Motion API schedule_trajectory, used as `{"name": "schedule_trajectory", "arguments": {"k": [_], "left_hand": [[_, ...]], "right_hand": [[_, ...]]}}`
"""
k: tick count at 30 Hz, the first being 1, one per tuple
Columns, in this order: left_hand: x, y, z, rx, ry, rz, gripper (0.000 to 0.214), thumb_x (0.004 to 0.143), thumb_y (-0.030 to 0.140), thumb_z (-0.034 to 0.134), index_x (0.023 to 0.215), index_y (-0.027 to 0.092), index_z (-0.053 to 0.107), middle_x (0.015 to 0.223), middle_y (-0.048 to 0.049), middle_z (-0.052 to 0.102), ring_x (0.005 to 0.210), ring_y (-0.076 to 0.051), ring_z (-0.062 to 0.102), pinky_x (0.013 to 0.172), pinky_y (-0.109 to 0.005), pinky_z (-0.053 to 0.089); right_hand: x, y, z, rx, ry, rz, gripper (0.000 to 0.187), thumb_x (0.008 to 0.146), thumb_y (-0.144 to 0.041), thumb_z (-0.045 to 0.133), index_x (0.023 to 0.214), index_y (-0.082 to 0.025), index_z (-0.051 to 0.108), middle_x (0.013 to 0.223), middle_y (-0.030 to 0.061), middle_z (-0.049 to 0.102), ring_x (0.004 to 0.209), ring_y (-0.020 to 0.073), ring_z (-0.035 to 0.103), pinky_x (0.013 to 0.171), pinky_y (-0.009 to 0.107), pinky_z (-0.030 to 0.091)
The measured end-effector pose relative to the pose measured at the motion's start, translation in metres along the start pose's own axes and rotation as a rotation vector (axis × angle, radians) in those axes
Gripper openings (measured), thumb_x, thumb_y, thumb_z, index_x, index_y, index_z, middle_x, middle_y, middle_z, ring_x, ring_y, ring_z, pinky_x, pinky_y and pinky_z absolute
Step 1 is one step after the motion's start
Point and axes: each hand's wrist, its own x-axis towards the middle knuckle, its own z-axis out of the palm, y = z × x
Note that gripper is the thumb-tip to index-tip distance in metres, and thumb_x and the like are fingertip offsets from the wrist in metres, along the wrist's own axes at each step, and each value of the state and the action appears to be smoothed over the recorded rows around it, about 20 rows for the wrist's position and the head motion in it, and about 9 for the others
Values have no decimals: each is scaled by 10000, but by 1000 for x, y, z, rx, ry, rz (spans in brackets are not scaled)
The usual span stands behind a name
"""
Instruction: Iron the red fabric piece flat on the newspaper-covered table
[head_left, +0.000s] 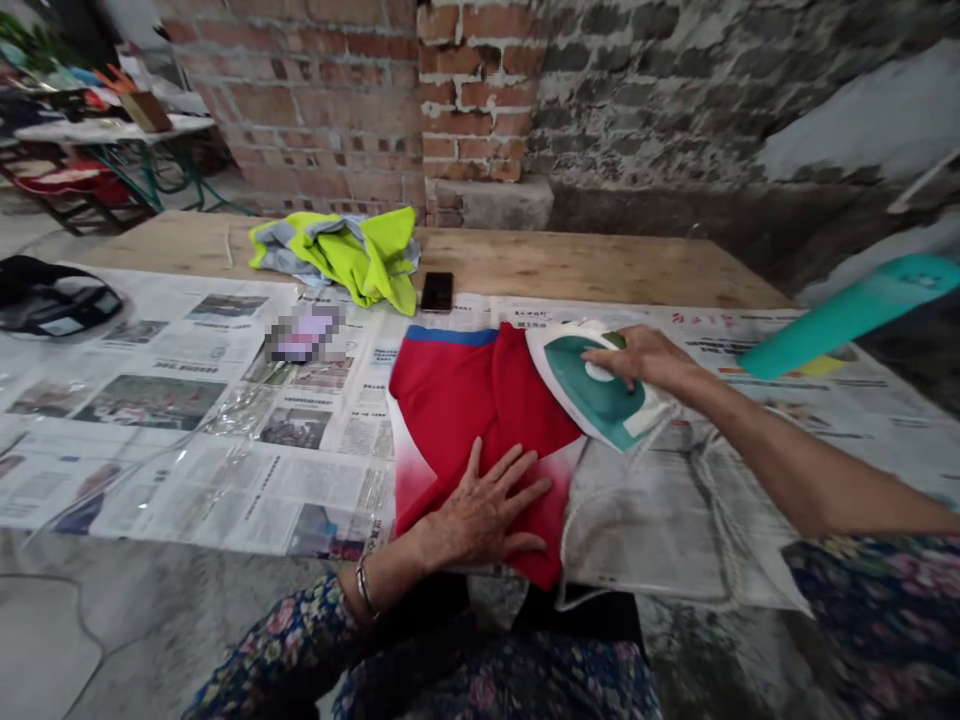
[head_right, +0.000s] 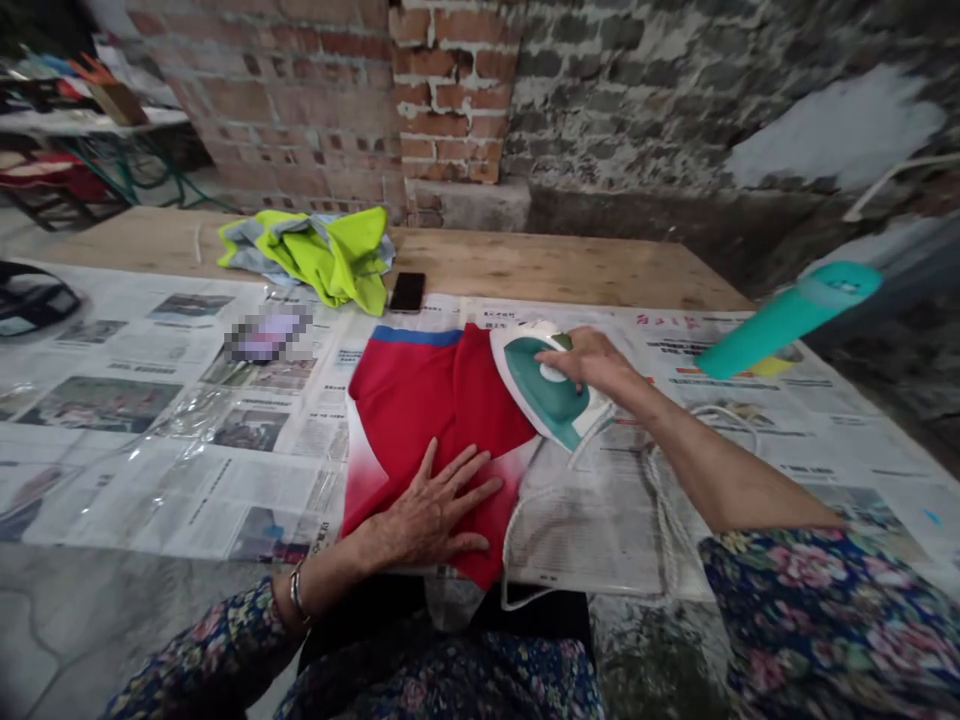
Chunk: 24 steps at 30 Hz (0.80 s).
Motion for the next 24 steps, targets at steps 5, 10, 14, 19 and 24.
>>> {"name": "schedule_trajectory", "arguments": {"k": [5, 10, 14, 19, 24], "left_hand": [[-1, 0, 1, -58, 9, 4, 823, 1035, 754, 509, 1689, 263, 422, 1778, -177, 381, 1675, -354, 314, 1354, -728, 115], [0, 0, -1, -100, 7, -1, 824, 1030, 748, 532, 1673, 240, 451, 1767, -181, 399, 1673, -360, 318, 1354, -725, 145], [2, 0, -5, -145, -8, 52, 719, 1078, 651, 537, 1648, 216, 490, 1725, -147, 484, 1663, -307, 352, 1373, -598, 242], [3, -1, -7, -175, -6, 96, 659, 1097, 593, 543, 1630, 208, 512, 1663, -134, 571, 1630, -272, 420, 1365, -525, 297], [2, 0, -3, -183, -23, 86, 648, 1100, 600, 528, 1630, 227, 510, 1659, -122, 578, 1629, -279, 422, 1371, -545, 278]], "right_hand": [[39, 0, -11, -51, 62, -121, 546, 976, -634, 632, 562, -278, 625, 464, 90, 574, 516, 272, 611, 555, 418, 483], [27, 2, -8, -23, 83, -246, 419, 983, -605, 612, 762, -265, 716, 484, 62, 591, 499, 292, 626, 537, 420, 481], [-13, -6, 2, -26, 59, -331, 271, 902, -506, 725, 874, -237, 728, 611, 31, 657, 550, 232, 623, 560, 352, 447], [-42, -35, 23, -94, -56, -588, 345, 854, -543, 753, 930, -207, 758, 736, 8, 711, 686, 192, 629, 620, 291, 397], [-23, -64, 36, -171, -59, -599, 358, 878, -528, 776, 1053, -217, 795, 867, 43, 775, 789, 209, 686, 644, 279, 391]]}}
